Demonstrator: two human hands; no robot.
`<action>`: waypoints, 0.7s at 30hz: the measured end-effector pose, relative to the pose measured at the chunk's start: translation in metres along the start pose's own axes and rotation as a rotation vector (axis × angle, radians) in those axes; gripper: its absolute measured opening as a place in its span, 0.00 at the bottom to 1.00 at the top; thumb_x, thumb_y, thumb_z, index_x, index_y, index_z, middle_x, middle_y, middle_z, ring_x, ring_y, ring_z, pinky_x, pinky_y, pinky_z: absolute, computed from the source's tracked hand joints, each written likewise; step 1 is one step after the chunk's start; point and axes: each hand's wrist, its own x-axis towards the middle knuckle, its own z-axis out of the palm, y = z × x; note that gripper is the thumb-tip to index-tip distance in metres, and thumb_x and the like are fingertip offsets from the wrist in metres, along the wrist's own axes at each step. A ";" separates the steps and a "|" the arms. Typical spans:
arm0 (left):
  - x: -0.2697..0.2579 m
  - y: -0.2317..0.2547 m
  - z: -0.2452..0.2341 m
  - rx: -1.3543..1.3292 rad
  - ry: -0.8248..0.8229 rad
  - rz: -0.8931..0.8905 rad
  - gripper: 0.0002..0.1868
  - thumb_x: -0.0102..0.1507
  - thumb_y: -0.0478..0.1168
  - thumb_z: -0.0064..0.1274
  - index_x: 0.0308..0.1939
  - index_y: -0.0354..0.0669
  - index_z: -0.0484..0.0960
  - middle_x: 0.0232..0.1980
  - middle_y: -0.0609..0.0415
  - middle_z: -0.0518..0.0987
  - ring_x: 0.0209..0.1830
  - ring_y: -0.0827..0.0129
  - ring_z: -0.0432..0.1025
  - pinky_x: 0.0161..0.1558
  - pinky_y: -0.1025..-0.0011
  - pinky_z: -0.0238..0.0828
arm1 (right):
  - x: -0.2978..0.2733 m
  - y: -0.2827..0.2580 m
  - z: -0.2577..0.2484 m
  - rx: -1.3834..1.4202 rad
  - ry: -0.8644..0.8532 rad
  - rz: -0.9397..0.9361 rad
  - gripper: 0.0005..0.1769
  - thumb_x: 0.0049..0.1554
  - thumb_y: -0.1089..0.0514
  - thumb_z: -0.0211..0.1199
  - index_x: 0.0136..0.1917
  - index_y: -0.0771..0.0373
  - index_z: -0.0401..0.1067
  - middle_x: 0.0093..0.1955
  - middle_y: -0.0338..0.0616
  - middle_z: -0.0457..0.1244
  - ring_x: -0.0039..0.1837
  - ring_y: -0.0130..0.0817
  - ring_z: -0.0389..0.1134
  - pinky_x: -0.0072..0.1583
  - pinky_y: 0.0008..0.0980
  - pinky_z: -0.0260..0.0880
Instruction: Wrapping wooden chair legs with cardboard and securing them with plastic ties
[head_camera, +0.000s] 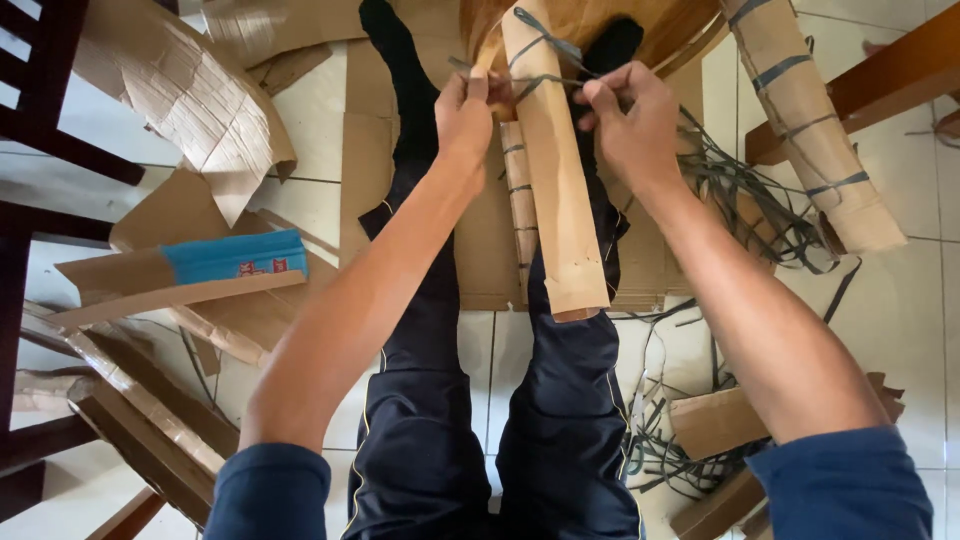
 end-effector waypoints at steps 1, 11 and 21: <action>0.000 0.003 0.005 0.002 -0.001 -0.001 0.13 0.72 0.42 0.41 0.40 0.41 0.79 0.39 0.59 0.80 0.39 0.76 0.72 0.49 0.74 0.66 | 0.003 -0.006 0.001 0.000 0.002 0.001 0.05 0.66 0.68 0.59 0.47 0.69 0.67 0.46 0.49 0.69 0.38 0.31 0.69 0.43 0.26 0.70; 0.015 0.004 0.016 -0.190 -0.266 0.236 0.12 0.71 0.50 0.39 0.38 0.49 0.69 0.27 0.64 0.67 0.28 0.78 0.69 0.25 0.77 0.63 | 0.025 0.006 0.031 0.605 0.354 0.696 0.08 0.67 0.58 0.51 0.54 0.65 0.66 0.48 0.44 0.69 0.39 0.23 0.63 0.41 0.23 0.68; 0.007 -0.009 0.027 -0.288 -0.328 0.529 0.11 0.73 0.44 0.37 0.38 0.45 0.62 0.29 0.60 0.60 0.30 0.74 0.60 0.38 0.74 0.66 | -0.024 0.003 0.040 0.195 0.184 0.578 0.32 0.63 0.38 0.46 0.60 0.66 0.75 0.54 0.41 0.70 0.52 0.26 0.68 0.55 0.25 0.68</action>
